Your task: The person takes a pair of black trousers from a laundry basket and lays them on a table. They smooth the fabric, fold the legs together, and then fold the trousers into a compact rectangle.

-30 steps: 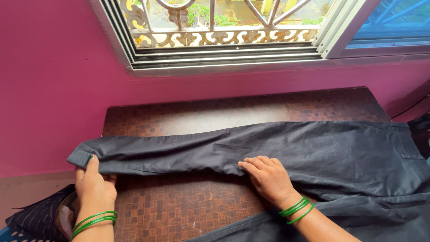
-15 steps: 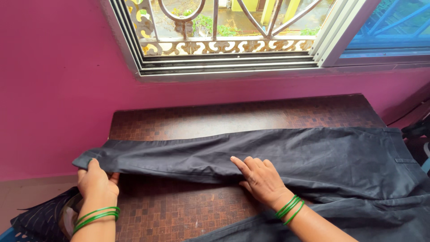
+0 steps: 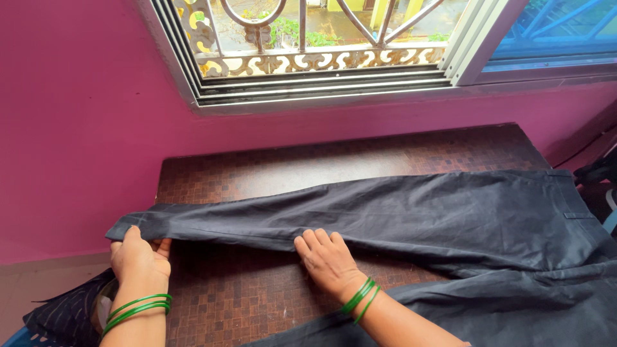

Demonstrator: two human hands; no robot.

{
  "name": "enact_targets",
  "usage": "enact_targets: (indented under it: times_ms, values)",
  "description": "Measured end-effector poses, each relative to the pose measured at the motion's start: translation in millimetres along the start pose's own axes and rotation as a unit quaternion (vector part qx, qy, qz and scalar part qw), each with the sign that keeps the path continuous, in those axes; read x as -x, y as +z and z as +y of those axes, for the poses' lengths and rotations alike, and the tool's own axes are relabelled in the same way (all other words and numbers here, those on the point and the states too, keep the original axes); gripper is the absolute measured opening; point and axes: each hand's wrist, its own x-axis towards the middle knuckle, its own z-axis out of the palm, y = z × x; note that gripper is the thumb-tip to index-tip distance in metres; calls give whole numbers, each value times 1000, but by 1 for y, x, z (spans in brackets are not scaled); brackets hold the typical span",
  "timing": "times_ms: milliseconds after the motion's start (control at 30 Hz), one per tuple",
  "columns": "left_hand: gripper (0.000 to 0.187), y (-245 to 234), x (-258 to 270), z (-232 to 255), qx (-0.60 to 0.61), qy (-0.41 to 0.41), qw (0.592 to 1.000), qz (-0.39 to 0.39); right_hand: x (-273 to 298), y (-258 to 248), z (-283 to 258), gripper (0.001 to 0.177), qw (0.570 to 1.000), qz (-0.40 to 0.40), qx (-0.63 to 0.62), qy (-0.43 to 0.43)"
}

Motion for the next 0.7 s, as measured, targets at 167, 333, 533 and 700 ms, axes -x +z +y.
enact_targets:
  times_ms: [167, 333, 533, 700]
  values:
    - [28, -6, 1, -4, -3, -9, 1000, 1, 0, 11, 10, 14, 998, 24, 55, 21]
    - [33, -16, -9, -10, -31, -17, 999, 15, 2, 0, 15, 18, 997, -52, -15, 56]
    - [41, -42, -29, -30, -95, -1, 994, 54, 21, -16, 11, 26, 993, -10, -115, -4]
    - [65, -55, -32, -51, -272, 83, 948, 142, 46, -13, 13, 30, 1000, 6, -19, 24]
